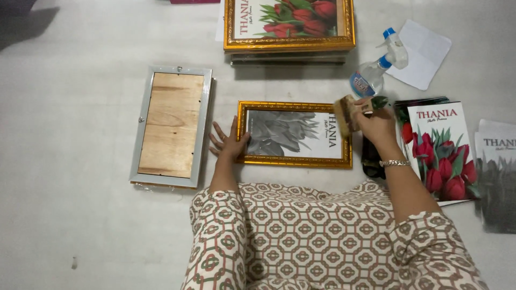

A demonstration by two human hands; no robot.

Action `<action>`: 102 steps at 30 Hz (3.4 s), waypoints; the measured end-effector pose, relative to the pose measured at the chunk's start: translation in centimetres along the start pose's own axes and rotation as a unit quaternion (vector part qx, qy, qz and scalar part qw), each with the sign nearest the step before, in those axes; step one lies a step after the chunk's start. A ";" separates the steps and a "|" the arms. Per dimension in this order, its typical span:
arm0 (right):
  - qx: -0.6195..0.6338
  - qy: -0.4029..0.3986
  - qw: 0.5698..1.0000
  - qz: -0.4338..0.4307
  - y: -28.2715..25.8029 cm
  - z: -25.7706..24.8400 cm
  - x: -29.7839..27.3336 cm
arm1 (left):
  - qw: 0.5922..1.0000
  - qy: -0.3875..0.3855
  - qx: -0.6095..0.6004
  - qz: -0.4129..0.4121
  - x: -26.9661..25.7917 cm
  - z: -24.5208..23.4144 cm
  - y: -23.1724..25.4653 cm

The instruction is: Apply a liquid coating to an artwork inside a frame using a spray bottle and a brush

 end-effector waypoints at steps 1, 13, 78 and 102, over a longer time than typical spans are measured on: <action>0.000 -0.001 1.000 0.001 -0.7 -0.4 -0.3 | 1.000 0.000 0.000 -0.001 -0.4 -0.1 0.1; 0.027 0.085 0.996 0.002 0.3 -0.5 -0.3 | 0.999 0.001 -0.035 0.007 0.0 -0.1 0.2; 0.235 -0.246 0.939 0.059 -21.1 11.3 -6.4 | 0.993 -0.002 -0.101 -0.066 -0.6 -0.4 0.9; 0.262 -0.226 0.937 0.050 -14.2 7.2 -9.3 | 0.995 0.015 -0.079 -0.052 1.1 0.6 -0.6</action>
Point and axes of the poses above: each hand's wrist, its own x-axis towards the middle knuckle, its own z-axis out of the palm, y = z × x, the point moved 7 cm from there along x, towards the middle knuckle, and after that the axes turned 14 degrees about -x, right-handed, at the moved point
